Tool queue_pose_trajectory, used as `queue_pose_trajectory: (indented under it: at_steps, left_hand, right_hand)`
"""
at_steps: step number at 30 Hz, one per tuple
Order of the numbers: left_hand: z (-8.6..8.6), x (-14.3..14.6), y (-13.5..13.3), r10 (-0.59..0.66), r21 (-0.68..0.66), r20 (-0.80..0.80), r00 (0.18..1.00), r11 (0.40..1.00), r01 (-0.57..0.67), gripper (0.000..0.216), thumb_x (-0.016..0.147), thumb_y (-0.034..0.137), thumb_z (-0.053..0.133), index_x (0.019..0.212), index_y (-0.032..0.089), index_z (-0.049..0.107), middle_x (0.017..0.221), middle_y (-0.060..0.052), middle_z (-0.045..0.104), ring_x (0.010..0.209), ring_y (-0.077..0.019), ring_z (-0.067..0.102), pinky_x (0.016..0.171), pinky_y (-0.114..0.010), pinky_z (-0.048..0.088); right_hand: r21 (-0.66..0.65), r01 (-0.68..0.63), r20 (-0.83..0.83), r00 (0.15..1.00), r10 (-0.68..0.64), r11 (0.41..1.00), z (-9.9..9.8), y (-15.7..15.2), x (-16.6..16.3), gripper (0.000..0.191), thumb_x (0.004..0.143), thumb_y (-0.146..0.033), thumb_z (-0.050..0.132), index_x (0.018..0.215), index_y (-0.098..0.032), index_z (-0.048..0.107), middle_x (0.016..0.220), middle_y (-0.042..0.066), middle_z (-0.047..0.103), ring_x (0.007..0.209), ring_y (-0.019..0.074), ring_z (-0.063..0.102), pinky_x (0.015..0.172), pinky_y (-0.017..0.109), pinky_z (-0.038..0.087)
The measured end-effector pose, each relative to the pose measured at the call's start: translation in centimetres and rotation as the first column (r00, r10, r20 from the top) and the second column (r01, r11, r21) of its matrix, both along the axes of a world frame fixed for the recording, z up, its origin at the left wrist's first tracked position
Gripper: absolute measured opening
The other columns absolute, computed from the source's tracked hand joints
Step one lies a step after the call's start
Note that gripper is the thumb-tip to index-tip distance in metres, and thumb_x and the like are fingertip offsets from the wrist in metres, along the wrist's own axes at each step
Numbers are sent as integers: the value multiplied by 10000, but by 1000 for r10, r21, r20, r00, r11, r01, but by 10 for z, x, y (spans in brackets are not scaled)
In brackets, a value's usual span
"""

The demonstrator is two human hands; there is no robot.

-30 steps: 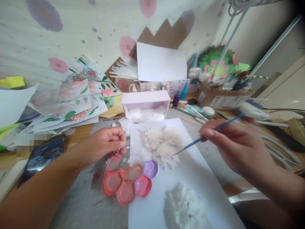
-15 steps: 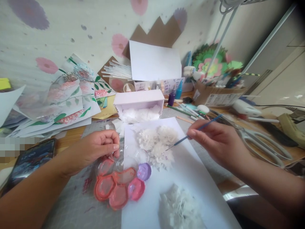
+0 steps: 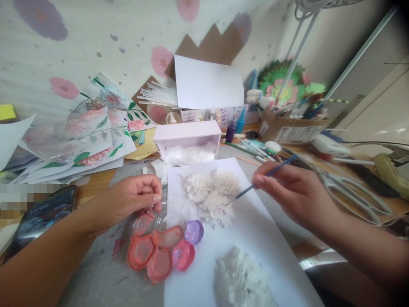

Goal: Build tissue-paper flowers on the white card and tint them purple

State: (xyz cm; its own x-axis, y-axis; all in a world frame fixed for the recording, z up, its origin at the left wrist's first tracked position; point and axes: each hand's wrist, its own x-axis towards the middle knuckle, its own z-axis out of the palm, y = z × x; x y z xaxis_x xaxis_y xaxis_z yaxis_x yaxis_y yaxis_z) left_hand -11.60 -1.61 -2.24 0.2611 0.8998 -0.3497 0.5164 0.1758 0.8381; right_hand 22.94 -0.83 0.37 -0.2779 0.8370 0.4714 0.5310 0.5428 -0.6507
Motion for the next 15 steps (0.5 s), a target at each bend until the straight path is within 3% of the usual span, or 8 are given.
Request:
queue_pose_trajectory:
  at_steps: [15]
  left_hand:
    - [-2,0,0,-19,-15,-21,1000,1000,19,224,835,422,594,799,211,529,700,26,684,559,-102,523,489,-176,362]
  right_hand:
    - [8,-6,-14,1000,6,1000,-1,0,-1,208,847,-334,601,696,-194,634,643,-18,647,586,95,581,569,207,439]
